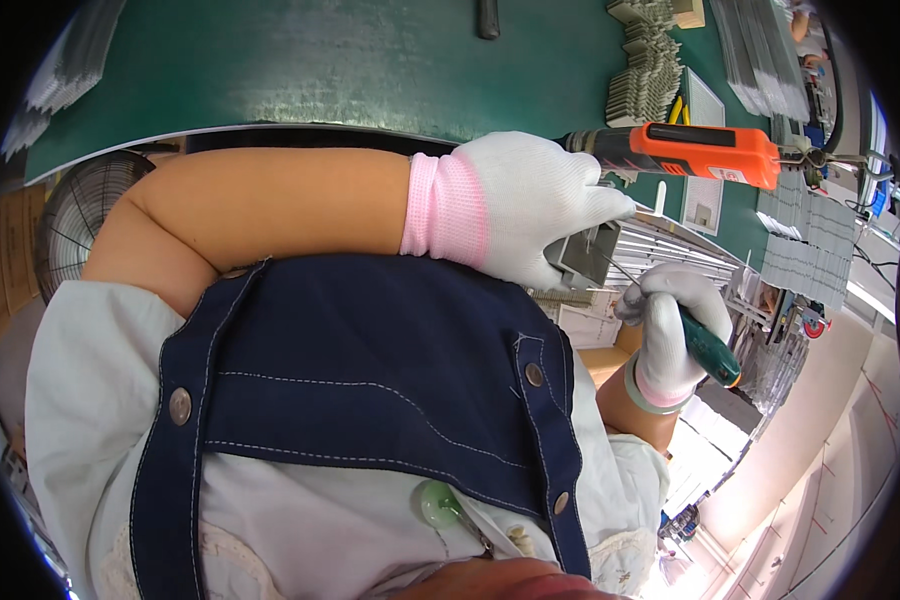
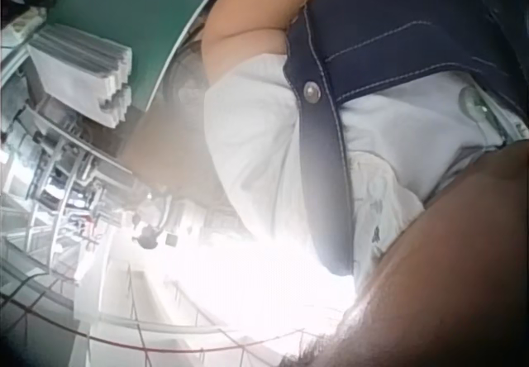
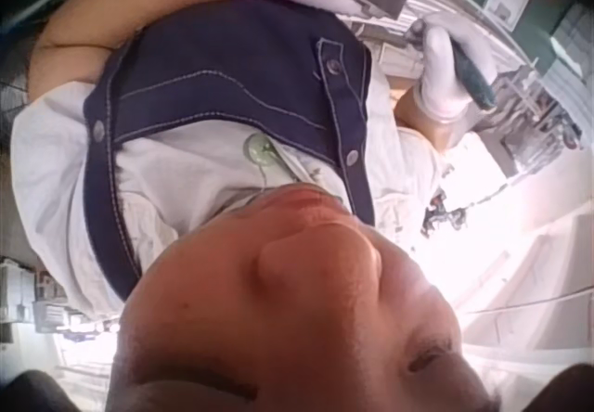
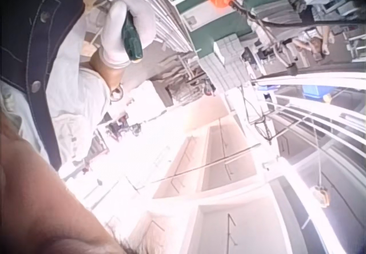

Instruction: The person assembles small electronic components on a green workbench. They insert small metal pins into a grey plastic housing, then use a green-handled screwdriver to tighten screws and secure the parts. The person handles the components one at a time, repeating the insertion and tightening process.

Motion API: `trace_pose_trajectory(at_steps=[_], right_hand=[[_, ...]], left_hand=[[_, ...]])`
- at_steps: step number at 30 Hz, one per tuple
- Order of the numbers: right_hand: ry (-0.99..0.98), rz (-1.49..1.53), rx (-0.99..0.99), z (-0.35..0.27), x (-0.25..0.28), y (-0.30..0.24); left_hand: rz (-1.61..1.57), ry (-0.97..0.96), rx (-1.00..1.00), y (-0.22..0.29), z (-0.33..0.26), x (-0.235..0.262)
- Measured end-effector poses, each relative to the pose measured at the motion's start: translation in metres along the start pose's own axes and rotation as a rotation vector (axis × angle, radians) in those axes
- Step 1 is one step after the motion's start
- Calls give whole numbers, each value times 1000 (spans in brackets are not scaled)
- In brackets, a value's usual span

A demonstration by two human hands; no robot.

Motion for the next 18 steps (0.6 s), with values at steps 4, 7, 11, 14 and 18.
trace_pose_trajectory(at_steps=[4,7,11,14,18], right_hand=[[-67,421,-91,6,5,10],[98,623,112,10,18,22],[111,463,71,5,30,16],[283,536,3,1,29,18],[645,42,-113,19,20,65]], left_hand=[[-10,5,-21,-1,-2,3],[-25,17,-15,-3,-2,5],[-46,27,-25,-3,-2,7],[-72,29,-62,-7,-4,11],[-83,-37,29,-8,-5,25]])
Point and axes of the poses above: each hand's wrist, its own z-axis towards the middle knuckle, its own x-axis out of the back of the hand, y = z × x, the point moved 1 cm from there along z, towards the middle knuckle, and after that the axes turned 10 degrees about -z, right-handed, at the moved point
